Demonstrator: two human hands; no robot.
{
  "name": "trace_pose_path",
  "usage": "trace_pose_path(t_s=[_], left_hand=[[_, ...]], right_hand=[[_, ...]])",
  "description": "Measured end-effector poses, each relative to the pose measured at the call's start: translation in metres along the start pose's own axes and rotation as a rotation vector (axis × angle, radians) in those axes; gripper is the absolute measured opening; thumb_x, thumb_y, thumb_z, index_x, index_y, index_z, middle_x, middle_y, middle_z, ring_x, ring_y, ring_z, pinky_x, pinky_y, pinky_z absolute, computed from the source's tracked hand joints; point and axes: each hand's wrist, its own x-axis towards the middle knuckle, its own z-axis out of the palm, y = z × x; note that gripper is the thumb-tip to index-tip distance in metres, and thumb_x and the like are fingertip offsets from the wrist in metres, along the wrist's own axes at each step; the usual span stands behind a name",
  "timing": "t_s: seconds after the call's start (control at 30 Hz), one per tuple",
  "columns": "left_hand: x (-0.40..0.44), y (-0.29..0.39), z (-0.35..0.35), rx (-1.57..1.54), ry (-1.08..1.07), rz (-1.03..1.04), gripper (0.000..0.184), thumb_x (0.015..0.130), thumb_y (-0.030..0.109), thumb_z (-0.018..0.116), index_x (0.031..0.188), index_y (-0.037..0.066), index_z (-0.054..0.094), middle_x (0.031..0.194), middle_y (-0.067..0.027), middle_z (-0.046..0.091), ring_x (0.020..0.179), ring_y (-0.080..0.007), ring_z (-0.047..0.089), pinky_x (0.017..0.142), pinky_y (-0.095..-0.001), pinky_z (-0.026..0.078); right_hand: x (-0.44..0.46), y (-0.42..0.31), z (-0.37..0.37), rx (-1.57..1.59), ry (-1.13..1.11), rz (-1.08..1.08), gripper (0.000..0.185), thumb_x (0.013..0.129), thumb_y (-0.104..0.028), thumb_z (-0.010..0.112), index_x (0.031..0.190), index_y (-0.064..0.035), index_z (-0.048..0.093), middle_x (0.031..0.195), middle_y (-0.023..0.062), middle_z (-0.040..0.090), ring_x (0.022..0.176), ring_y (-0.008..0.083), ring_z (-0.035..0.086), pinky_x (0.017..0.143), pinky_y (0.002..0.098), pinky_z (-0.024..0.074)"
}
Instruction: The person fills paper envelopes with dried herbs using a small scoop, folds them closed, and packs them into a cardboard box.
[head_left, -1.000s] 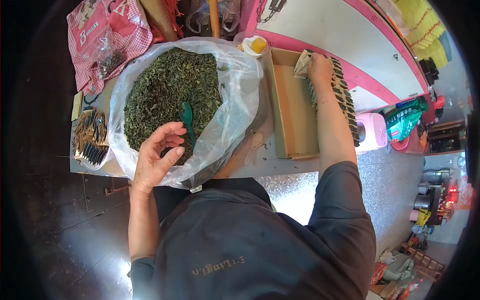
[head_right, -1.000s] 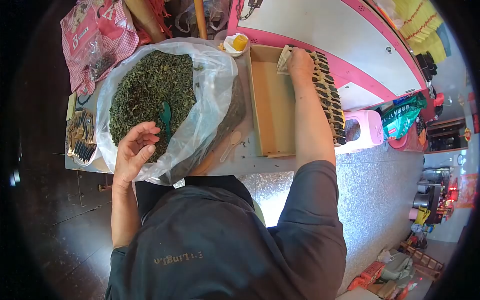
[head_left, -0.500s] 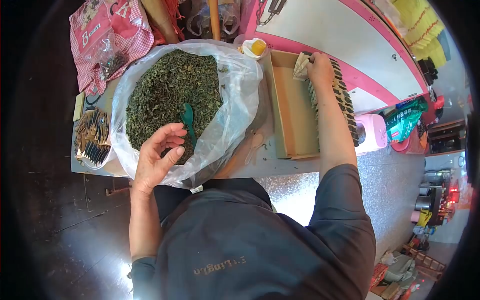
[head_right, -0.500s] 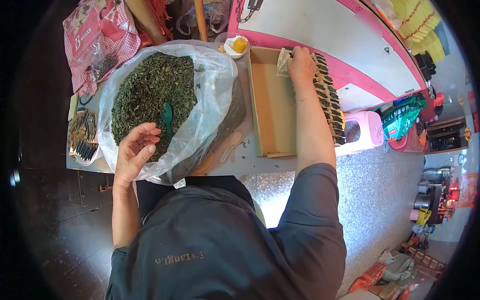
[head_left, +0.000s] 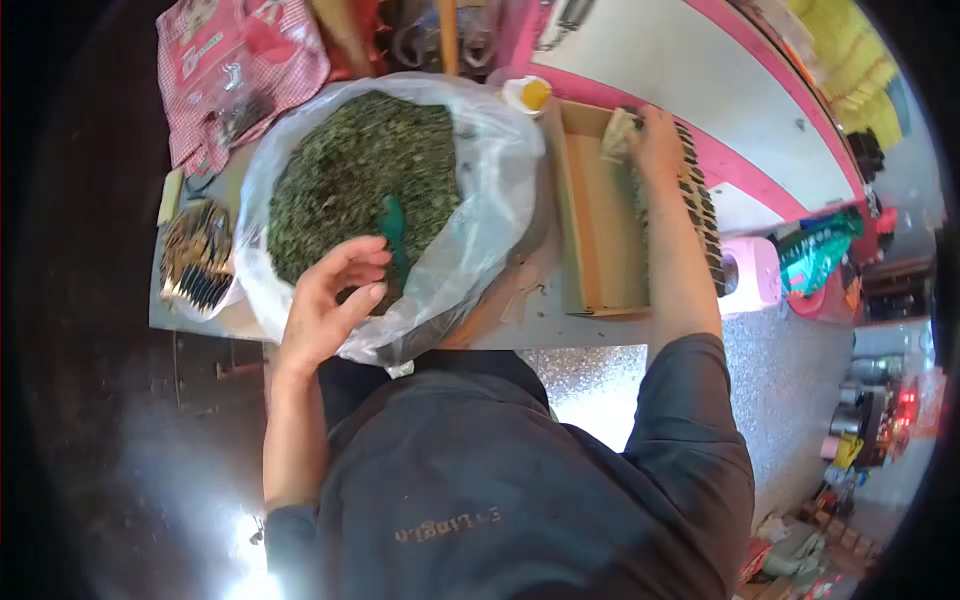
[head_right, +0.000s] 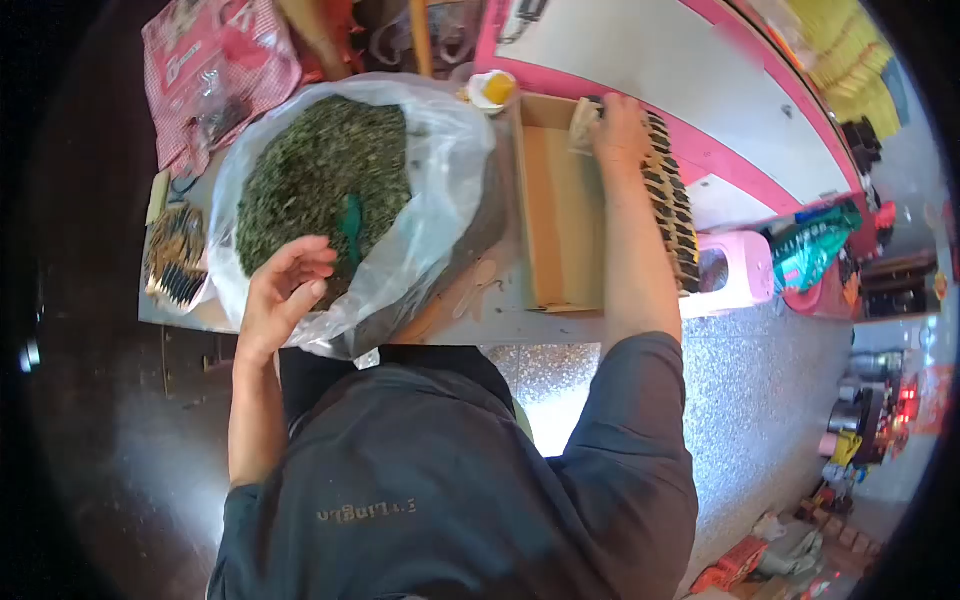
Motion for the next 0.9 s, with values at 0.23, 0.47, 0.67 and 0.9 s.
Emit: trace_pose_path(t_s=[0.23,0.47,0.67,0.9], left_hand=[[-0.004,0.006,-0.003,0.096,-0.041,0.061,0.042,0.083,0.007,0.067,0.124,0.004,0.054,0.108,-0.0081,0.063,0.097,-0.0143,0.059,0.087,-0.0298,0.048],[-0.017,0.003,-0.011,0.124,0.030,0.141,0.041,0.083,0.007,0.069,0.121,0.004,0.056,0.105,-0.0061,0.064,0.092,-0.0109,0.058,0.084,-0.0262,0.048],[-0.046,0.004,-0.035,0.194,0.269,0.172,0.030,0.084,0.006,0.066,0.114,0.004,0.061,0.098,-0.0031,0.065,0.087,-0.0075,0.058,0.079,-0.0234,0.048],[-0.081,-0.019,-0.115,0.548,0.944,0.196,0.011,0.081,0.008,0.067,0.091,0.003,0.069,0.077,-0.0058,0.067,0.067,-0.0107,0.061,0.064,-0.0247,0.049]], right_hand=[[-0.002,0.008,-0.007,0.081,-0.105,-0.065,0.050,0.074,-0.022,0.067,0.120,-0.0069,0.055,0.118,0.0174,0.056,0.111,0.0346,0.052,0.092,0.0422,0.0429],[-0.003,0.003,-0.015,0.072,-0.030,-0.092,0.046,0.076,-0.026,0.067,0.117,-0.0103,0.055,0.117,0.0154,0.053,0.106,0.0335,0.055,0.087,0.0420,0.0456],[-0.009,-0.010,-0.032,0.042,0.038,-0.103,0.045,0.079,-0.025,0.065,0.120,-0.0102,0.052,0.123,0.0141,0.050,0.107,0.0336,0.055,0.086,0.0419,0.0462],[-0.020,-0.002,-0.032,0.160,0.174,-0.199,0.044,0.080,-0.019,0.063,0.122,-0.0090,0.052,0.120,0.0160,0.051,0.106,0.0336,0.055,0.086,0.0389,0.0470]])
